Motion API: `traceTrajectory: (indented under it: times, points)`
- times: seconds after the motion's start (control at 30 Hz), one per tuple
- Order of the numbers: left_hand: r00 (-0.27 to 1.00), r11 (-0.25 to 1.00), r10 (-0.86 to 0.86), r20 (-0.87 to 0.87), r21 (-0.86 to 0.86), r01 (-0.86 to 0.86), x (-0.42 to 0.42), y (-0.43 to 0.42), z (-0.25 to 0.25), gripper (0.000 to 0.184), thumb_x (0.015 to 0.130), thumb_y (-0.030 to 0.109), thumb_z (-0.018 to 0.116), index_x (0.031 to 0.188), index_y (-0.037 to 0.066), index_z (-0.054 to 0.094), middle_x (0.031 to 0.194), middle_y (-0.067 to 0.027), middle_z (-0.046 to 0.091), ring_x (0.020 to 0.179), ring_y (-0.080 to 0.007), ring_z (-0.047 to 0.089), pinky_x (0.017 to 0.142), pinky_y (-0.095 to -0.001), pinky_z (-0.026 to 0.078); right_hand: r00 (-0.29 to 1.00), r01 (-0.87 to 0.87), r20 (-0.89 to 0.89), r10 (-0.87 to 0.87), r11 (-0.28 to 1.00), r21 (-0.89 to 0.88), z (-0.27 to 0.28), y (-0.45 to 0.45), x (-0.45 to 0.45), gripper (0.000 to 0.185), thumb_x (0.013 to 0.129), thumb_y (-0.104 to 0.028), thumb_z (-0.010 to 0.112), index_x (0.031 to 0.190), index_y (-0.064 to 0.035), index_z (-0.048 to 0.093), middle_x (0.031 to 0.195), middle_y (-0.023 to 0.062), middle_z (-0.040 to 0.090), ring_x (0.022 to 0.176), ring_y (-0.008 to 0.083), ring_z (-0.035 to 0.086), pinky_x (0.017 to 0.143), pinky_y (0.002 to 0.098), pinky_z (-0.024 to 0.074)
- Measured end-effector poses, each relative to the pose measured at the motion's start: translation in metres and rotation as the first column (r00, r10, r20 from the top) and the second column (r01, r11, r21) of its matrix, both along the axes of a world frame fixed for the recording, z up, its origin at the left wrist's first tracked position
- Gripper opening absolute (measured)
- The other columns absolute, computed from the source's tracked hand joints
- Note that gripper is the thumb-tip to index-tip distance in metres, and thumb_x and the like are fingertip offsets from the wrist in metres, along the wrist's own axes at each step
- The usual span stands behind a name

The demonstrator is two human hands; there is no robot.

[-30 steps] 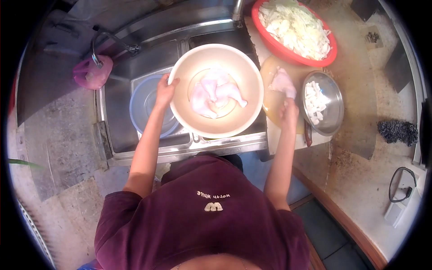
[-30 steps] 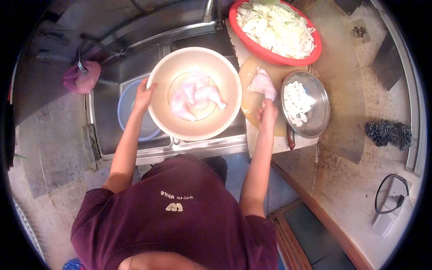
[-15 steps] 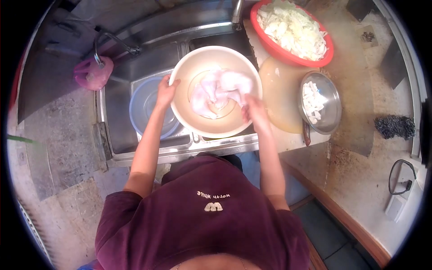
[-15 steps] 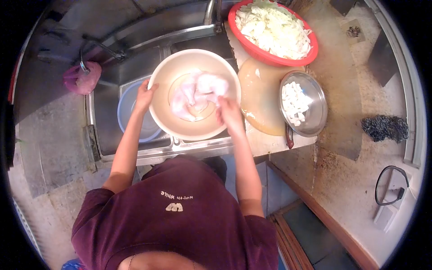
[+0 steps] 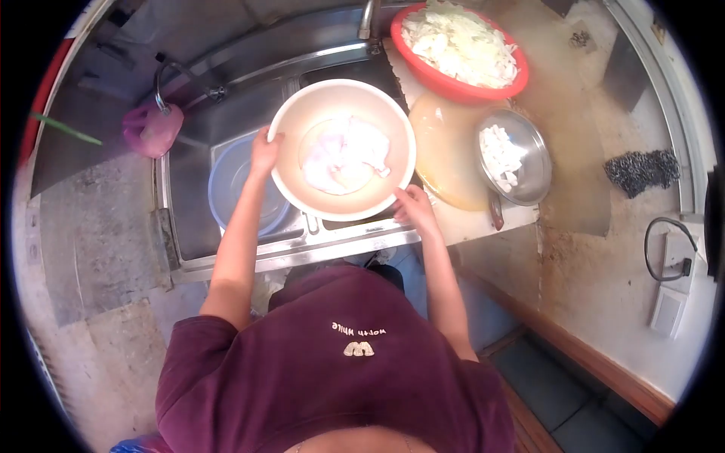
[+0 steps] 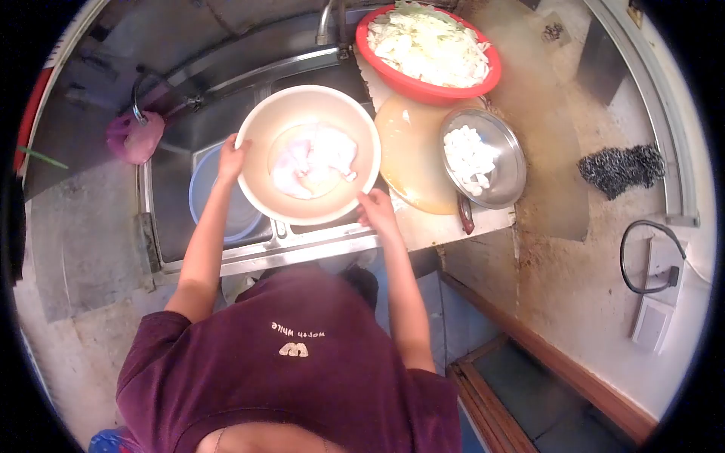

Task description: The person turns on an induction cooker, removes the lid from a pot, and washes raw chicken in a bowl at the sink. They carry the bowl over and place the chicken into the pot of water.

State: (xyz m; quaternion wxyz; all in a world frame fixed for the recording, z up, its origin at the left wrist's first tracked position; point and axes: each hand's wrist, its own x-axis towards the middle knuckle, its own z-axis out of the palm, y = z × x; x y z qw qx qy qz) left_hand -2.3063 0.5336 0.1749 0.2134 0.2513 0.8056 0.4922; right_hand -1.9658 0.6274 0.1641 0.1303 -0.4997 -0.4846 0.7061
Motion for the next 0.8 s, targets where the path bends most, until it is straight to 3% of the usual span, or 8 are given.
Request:
traceTrajectory:
  times: [0.13,0.23,0.4,0.43,0.53,0.63,0.7,0.8]
  points:
    - [1.0,1.0,0.011,0.021,0.022,-0.011,-0.002,-0.001,-0.006,0.033,0.075,0.018,0.058,0.101,-0.002,0.055,0.087,-0.0145,0.063,0.077,-0.0194,0.06,0.071,-0.0298,0.046,0.998,0.036,-0.06,-0.032,0.998,0.057,-0.015,0.002,-0.009,0.03,0.08,-0.025,0.058,0.089,0.002,0.051,0.066,0.0075,0.055,0.045,0.0117,0.052,0.038,0.0222,0.0426]
    - [1.0,1.0,-0.001,-0.021,0.017,0.002,-0.006,-0.002,-0.011,0.032,0.075,0.019,0.059,0.099,-0.003,0.055,0.086,-0.0146,0.063,0.076,-0.0192,0.06,0.07,-0.0295,0.046,0.996,0.056,-0.06,-0.06,0.996,-0.077,-0.017,0.004,-0.013,0.033,0.079,-0.026,0.058,0.093,0.0034,0.052,0.072,0.0103,0.058,0.049,0.0143,0.056,0.04,0.0242,0.0464]
    - [1.0,0.999,-0.027,-0.009,0.041,0.027,-0.001,-0.004,-0.002,0.029,0.075,0.017,0.058,0.097,-0.003,0.055,0.086,-0.014,0.062,0.076,-0.0186,0.059,0.071,-0.0289,0.045,0.976,-0.079,-0.219,-0.009,0.918,-0.388,-0.021,0.001,-0.018,0.052,0.077,-0.029,0.059,0.112,0.0063,0.043,0.089,0.018,0.059,0.059,0.0254,0.061,0.046,0.0317,0.0533]
    - [0.998,0.995,-0.06,-0.021,0.073,0.061,-0.005,-0.004,-0.007,0.029,0.076,0.016,0.058,0.097,-0.003,0.055,0.086,-0.0138,0.062,0.076,-0.0184,0.059,0.071,-0.0287,0.045,0.963,-0.057,-0.264,-0.057,0.912,-0.405,-0.025,-0.002,-0.022,0.042,0.078,-0.02,0.057,0.108,0.0062,0.044,0.08,0.0171,0.059,0.057,0.025,0.06,0.045,0.0332,0.0519]
    - [0.996,0.992,-0.076,-0.035,0.096,0.079,-0.005,-0.004,-0.003,0.028,0.077,0.014,0.056,0.098,-0.003,0.055,0.088,-0.0128,0.061,0.078,-0.0178,0.058,0.072,-0.0286,0.044,0.938,0.185,-0.204,-0.28,0.904,-0.386,-0.021,-0.013,-0.036,0.038,0.072,-0.004,0.05,0.107,0.0087,0.043,0.084,0.017,0.058,0.06,0.0239,0.061,0.041,0.0311,0.0507]
    - [0.988,0.982,-0.152,0.0,0.114,0.151,-0.021,-0.006,-0.014,0.029,0.078,0.012,0.055,0.102,-0.003,0.054,0.091,-0.0118,0.061,0.08,-0.0165,0.057,0.073,-0.0277,0.044,0.94,0.229,-0.177,-0.291,0.925,-0.303,0.0,-0.034,-0.038,0.04,0.07,-0.003,0.049,0.108,0.0096,0.043,0.086,0.0177,0.058,0.059,0.0235,0.06,0.039,0.0303,0.0497]
    - [0.968,0.962,-0.25,0.021,0.12,0.246,-0.027,-0.011,-0.011,0.028,0.079,0.011,0.054,0.103,-0.003,0.054,0.092,-0.0115,0.061,0.081,-0.0154,0.057,0.073,-0.0268,0.044,0.888,0.349,-0.193,-0.417,0.886,-0.307,0.033,-0.061,-0.037,0.043,0.069,-0.003,0.05,0.11,0.0096,0.043,0.086,0.0174,0.059,0.057,0.0229,0.06,0.037,0.0294,0.0491]
    - [0.933,0.922,-0.341,0.117,0.234,0.308,0.009,-0.015,0.034,0.024,0.082,0.013,0.051,0.099,-0.003,0.055,0.088,-0.0094,0.06,0.079,-0.0144,0.056,0.071,-0.0259,0.043,0.815,0.453,-0.268,-0.514,0.853,-0.26,0.021,-0.1,-0.01,0.044,0.068,-0.003,0.051,0.11,0.0091,0.043,0.082,0.0167,0.06,0.056,0.0225,0.06,0.037,0.0302,0.0501]
